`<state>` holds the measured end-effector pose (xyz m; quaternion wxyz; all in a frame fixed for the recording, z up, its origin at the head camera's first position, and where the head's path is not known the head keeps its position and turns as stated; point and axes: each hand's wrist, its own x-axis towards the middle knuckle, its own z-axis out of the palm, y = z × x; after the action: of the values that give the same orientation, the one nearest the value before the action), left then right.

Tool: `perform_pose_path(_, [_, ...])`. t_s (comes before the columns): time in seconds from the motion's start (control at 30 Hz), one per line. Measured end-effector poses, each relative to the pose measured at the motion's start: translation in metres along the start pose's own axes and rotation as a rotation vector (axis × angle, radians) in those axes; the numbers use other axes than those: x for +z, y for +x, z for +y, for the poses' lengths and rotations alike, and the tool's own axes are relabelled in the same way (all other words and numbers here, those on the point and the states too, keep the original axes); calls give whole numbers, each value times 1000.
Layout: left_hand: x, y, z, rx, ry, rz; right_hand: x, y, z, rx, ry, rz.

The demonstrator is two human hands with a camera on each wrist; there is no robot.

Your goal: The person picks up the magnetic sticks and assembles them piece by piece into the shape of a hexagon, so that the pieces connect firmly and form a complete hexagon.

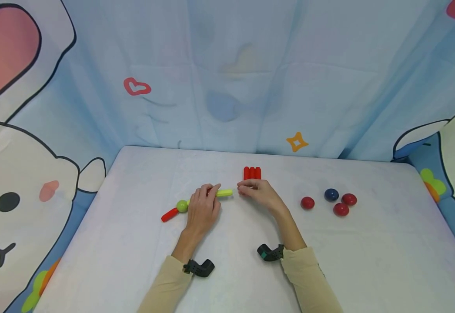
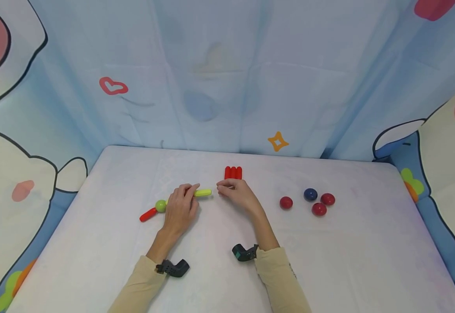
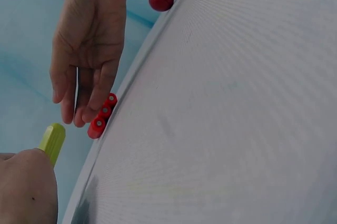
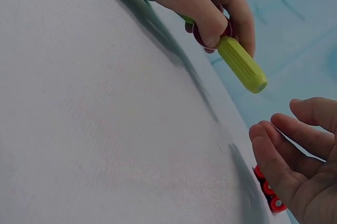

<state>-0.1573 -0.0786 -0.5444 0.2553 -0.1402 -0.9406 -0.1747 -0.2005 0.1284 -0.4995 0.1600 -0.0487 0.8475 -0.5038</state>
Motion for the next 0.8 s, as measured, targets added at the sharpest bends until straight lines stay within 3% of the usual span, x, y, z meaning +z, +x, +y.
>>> perform_pose_path(0.13, [0,0,-1,10,3,-15,-1,-2,-1,-9,5,-4])
perform_pose_path(0.8, [1,0,-1,27,-13,31,-4,-2,0,-11,14,-10])
